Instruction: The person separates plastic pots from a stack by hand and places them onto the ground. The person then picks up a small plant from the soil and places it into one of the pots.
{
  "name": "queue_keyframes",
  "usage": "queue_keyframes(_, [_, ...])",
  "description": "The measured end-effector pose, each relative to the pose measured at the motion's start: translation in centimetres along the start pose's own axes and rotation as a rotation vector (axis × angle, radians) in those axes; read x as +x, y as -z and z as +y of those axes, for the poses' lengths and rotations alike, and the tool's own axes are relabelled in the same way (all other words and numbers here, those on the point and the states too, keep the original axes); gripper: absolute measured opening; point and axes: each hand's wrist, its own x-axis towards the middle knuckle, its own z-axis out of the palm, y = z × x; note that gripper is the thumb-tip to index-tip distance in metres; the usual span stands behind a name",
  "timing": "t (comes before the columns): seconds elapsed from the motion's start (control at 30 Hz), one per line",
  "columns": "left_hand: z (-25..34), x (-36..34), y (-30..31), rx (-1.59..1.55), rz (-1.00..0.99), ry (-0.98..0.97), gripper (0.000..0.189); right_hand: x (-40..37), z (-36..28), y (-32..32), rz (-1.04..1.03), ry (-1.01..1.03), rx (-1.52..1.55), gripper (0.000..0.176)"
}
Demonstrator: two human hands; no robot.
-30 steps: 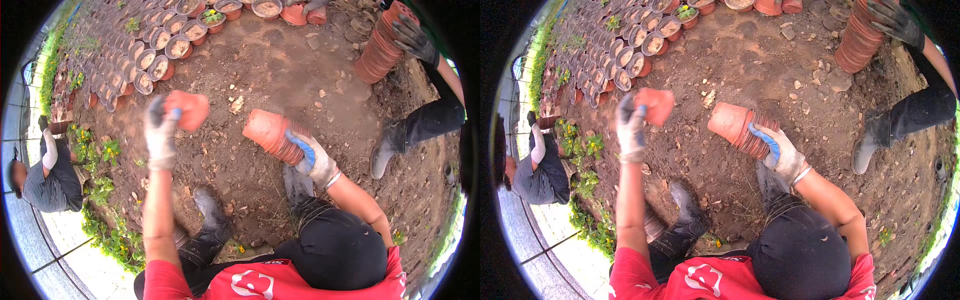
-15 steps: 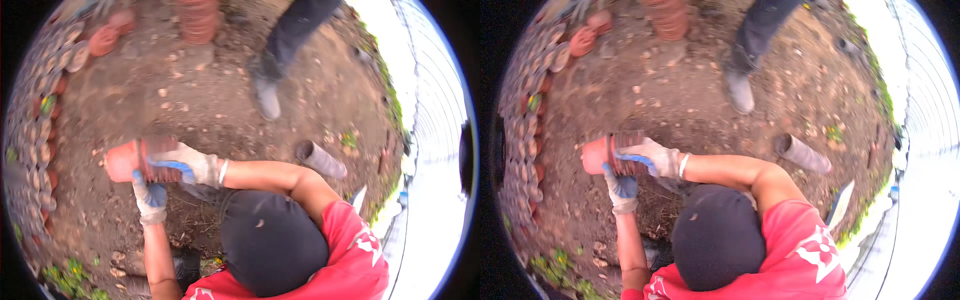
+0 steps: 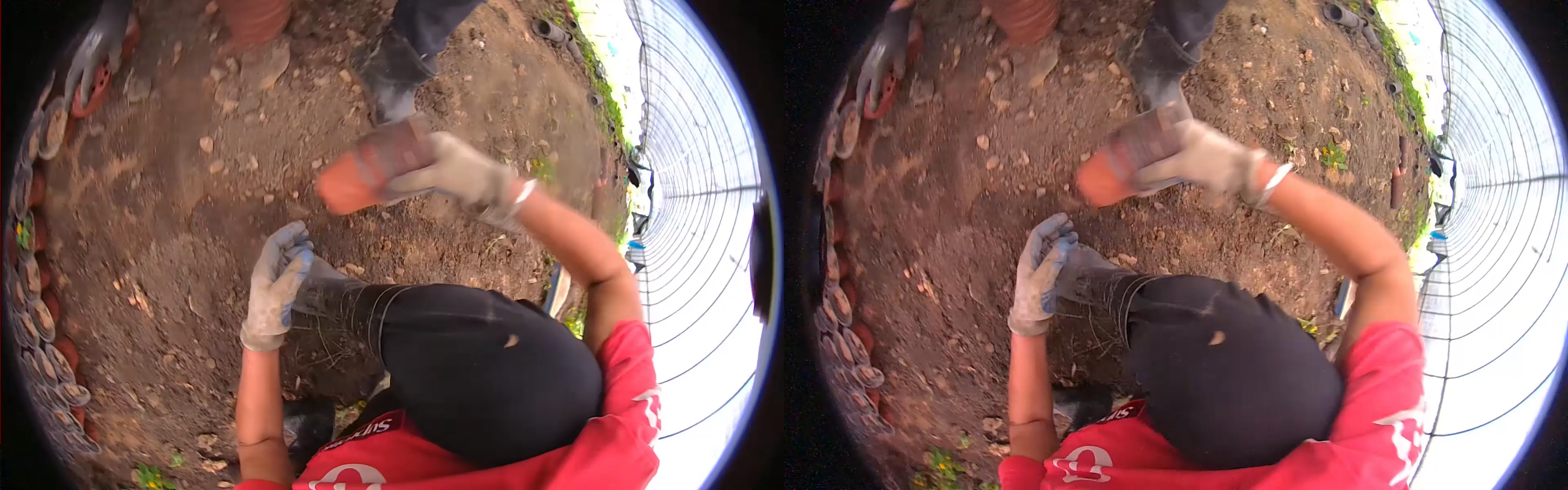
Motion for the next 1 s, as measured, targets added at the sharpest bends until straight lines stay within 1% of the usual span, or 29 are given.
queue_keyframes(0.03, [0.0,-0.5,0.2,-0.023,0.017,0.011,0.048,-0.4,0.1,1.3,0.042,-0.087,-0.153,0.038])
queue_keyframes(0.1, [-0.3,-1.2,0.6,0.014,0.008,0.008,0.051,-0.5,0.3,3.5,-0.071,-0.194,-0.762,0.04])
queue_keyframes(0.13, [-0.9,-1.4,0.7,-0.006,0.023,0.01,0.051,-0.4,0.5,3.9,-0.146,-0.158,-0.973,0.037])
queue_keyframes(0.2, [-1.8,-2.0,0.7,0.012,0.016,0.03,0.05,0.4,1.2,3.4,-0.292,-0.372,-1.278,0.036])
queue_keyframes(0.23, [-2.4,-2.3,0.7,0.0,0.028,0.031,0.05,0.8,2.6,3.5,-0.352,-0.386,-1.361,0.039])
queue_keyframes(0.3, [-3.4,-2.8,0.6,-0.022,0.037,0.069,0.05,0.6,4.8,3.8,-0.435,-0.33,-1.44,0.033])
queue_keyframes(0.43, [-3.2,-3.4,0.1,0.015,0.061,0.045,0.048,1.2,10.3,4.9,-0.489,-0.336,-1.504,0.031])
queue_keyframes(0.5, [-3.5,-3.3,-0.1,0.016,0.083,0.092,0.047,1.7,12.4,4.9,-0.472,-0.277,-1.549,0.034])
queue_keyframes(0.53, [-3.8,-3.2,-0.2,0.021,0.088,0.096,0.047,2.2,14.2,5.0,-0.497,-0.281,-1.554,0.044])
queue_keyframes(0.57, [-4.1,-2.9,-0.3,0.086,0.08,0.046,0.047,3.0,17.4,5.4,-0.5,-0.272,-1.549,0.044])
queue_keyframes(0.6, [-4.3,-2.8,-0.4,0.151,0.073,-0.003,0.047,3.2,17.3,4.6,-0.534,-0.247,-1.603,0.049])
queue_keyframes(0.63, [-4.4,-2.7,-0.5,0.157,0.081,0.001,0.047,3.3,17.0,4.1,-0.568,-0.221,-1.659,0.055])
queue_keyframes(0.67, [-4.4,-2.6,-0.5,0.19,0.086,-0.007,0.047,3.6,16.6,4.0,-0.643,-0.247,-1.637,0.063])
queue_keyframes(0.7, [-4.5,-2.6,-0.7,0.223,0.09,-0.015,0.046,4.0,17.0,3.7,-0.646,-0.239,-1.635,0.063])
queue_keyframes(0.77, [-5.0,-2.6,-0.7,0.191,0.116,-0.002,0.046,4.9,19.3,3.3,-0.704,-0.325,-1.562,0.063])
queue_keyframes(0.8, [-5.0,-2.6,-0.8,0.156,0.138,0.007,0.046,6.3,22.9,3.5,-0.824,-0.299,-1.628,0.058])
queue_keyframes(0.83, [-4.8,-2.5,-1.0,0.164,0.143,0.004,0.046,6.3,23.5,3.6,-0.819,-0.289,-1.627,0.058])
queue_keyframes(0.9, [-4.3,-2.6,-1.3,0.182,0.153,0.014,0.046,5.9,24.4,3.0,-0.743,-0.208,-1.623,0.053])
queue_keyframes(0.93, [-4.2,-2.6,-1.3,0.19,0.156,0.013,0.046,4.8,20.9,2.7,-0.686,-0.134,-1.531,0.056])
queue_keyframes(0.97, [-4.2,-2.6,-1.4,0.18,0.146,0.006,0.045,4.5,21.0,2.9,-0.684,-0.131,-1.527,0.056])
queue_keyframes(1.0, [-4.0,-2.5,-1.7,0.17,0.131,0.0,0.045,3.9,20.7,3.3,-0.549,-0.02,-1.423,0.052])
